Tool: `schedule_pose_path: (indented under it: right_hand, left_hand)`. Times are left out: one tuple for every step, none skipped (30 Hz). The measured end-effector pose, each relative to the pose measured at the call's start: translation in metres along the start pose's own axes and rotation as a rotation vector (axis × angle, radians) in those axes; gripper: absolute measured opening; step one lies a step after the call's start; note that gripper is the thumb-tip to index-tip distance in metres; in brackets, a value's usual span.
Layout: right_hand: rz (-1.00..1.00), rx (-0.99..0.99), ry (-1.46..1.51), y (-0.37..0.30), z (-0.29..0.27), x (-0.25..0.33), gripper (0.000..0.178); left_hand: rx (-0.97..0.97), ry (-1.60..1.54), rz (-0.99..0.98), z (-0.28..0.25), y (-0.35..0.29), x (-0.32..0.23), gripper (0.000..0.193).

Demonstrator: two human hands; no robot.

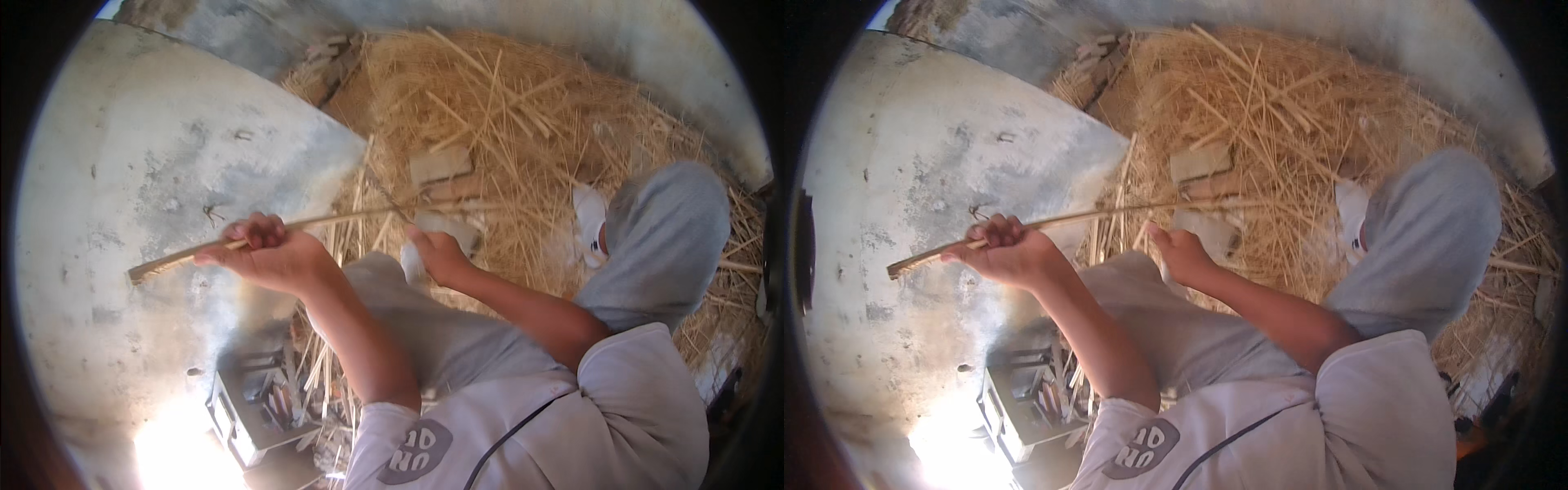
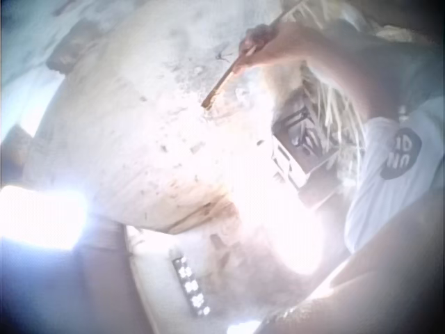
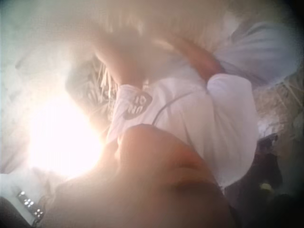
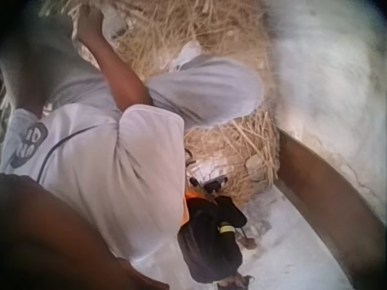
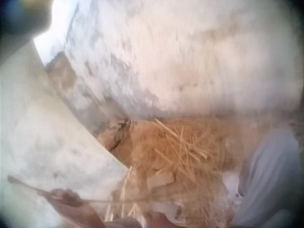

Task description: The person sits on a bed of straw and uses a knife to split a long bamboo stick into thin strips. They hold the stick with one hand and use the knife to shave and split the material, creating thin slivers that fall onto the straw below.

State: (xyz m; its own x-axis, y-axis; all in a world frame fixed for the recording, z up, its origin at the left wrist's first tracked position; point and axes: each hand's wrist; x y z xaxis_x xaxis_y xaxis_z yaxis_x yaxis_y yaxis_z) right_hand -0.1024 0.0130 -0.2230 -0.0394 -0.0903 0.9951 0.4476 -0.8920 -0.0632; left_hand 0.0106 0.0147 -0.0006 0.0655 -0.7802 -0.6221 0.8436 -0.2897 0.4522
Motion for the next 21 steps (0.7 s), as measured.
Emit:
schedule_pose_path:
  right_hand:
    - [-0.002, -0.002, 0.029, -0.015, 0.006, 0.021, 0.061]
    - [-0.056, 0.049, 0.037, -0.021, 0.009, 0.033, 0.06]
    - [-0.062, 0.042, 0.041, -0.02, 0.01, 0.027, 0.059]
    - [-0.078, 0.031, 0.047, -0.013, 0.011, 0.02, 0.059]
    - [-0.095, 0.02, 0.054, -0.008, 0.01, 0.013, 0.059]
    - [-0.097, 0.046, 0.009, -0.002, 0.007, 0.022, 0.06]
    - [-0.069, 0.066, -0.022, -0.008, 0.008, 0.033, 0.06]
    - [-0.042, 0.086, -0.053, -0.015, 0.009, 0.041, 0.061]
    - [-0.035, 0.075, -0.076, -0.018, 0.009, 0.046, 0.062]
    - [-0.027, 0.065, -0.099, -0.024, 0.011, 0.049, 0.063]
    - [-0.019, 0.054, -0.121, -0.026, 0.012, 0.049, 0.064]
    - [0.107, 0.061, -0.122, -0.023, 0.007, 0.031, 0.064]
    - [0.217, 0.074, -0.116, -0.008, -0.002, 0.006, 0.064]
    - [0.304, 0.095, -0.115, 0.006, -0.009, -0.004, 0.065]
    - [0.249, 0.091, -0.125, 0.007, -0.011, -0.004, 0.065]
    - [0.194, 0.085, -0.135, 0.006, -0.011, -0.004, 0.065]
    - [0.139, 0.078, -0.145, 0.005, -0.008, -0.002, 0.066]
    - [0.099, 0.086, -0.119, -0.009, -0.003, 0.02, 0.065]
    - [0.096, 0.084, -0.088, -0.013, -0.001, 0.025, 0.065]
    - [0.093, 0.082, -0.057, -0.016, 0.002, 0.026, 0.065]
    - [0.076, 0.077, -0.025, -0.017, 0.002, 0.029, 0.065]
  left_hand:
    - [-0.051, 0.028, -0.02, -0.004, -0.005, 0.003, 0.057]
    - [-0.101, 0.039, -0.023, 0.005, -0.008, 0.004, 0.057]
    - [-0.149, 0.037, -0.01, 0.015, -0.009, 0.002, 0.058]
    - [-0.169, 0.039, -0.001, 0.018, -0.009, 0.0, 0.058]
    - [-0.19, 0.04, 0.008, 0.018, -0.008, -0.001, 0.059]
    - [-0.215, 0.042, 0.024, 0.017, -0.005, -0.001, 0.059]
    - [-0.238, 0.064, 0.016, 0.012, -0.004, -0.004, 0.059]
    - [-0.26, 0.086, 0.008, 0.008, -0.003, -0.007, 0.059]
    - [-0.281, 0.092, 0.001, 0.006, 0.0, -0.006, 0.059]
    - [-0.242, 0.065, 0.013, 0.004, 0.002, -0.004, 0.059]
    - [-0.204, 0.038, 0.024, 0.002, 0.004, -0.002, 0.059]
    - [-0.166, 0.026, 0.022, -0.002, 0.001, -0.001, 0.059]
    - [-0.192, 0.052, 0.021, 0.0, -0.003, -0.003, 0.06]
    - [-0.218, 0.063, 0.039, 0.006, -0.005, -0.005, 0.061]
    - [-0.245, 0.073, 0.045, 0.011, -0.007, -0.003, 0.061]
    - [-0.209, 0.062, 0.056, 0.015, -0.006, -0.003, 0.061]
    - [-0.173, 0.05, 0.068, 0.02, -0.005, -0.005, 0.061]
    - [-0.159, 0.057, 0.061, 0.014, -0.007, -0.002, 0.061]
    - [-0.142, 0.063, 0.057, 0.01, -0.01, -0.002, 0.061]
    - [-0.14, 0.059, 0.038, 0.007, -0.01, 0.001, 0.061]
    - [-0.176, 0.073, 0.037, 0.004, -0.007, 0.0, 0.06]
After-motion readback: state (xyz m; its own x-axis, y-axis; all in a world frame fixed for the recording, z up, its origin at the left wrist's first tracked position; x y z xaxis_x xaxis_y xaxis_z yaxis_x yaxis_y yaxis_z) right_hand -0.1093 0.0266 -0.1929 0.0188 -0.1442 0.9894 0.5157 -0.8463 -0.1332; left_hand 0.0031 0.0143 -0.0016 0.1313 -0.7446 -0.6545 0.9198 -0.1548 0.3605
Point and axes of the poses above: each hand's wrist, its own y-axis towards the middle knuckle, its own z-axis out of the palm, x = y × z, and after that the axes turned 1 degree about -y, right-handed
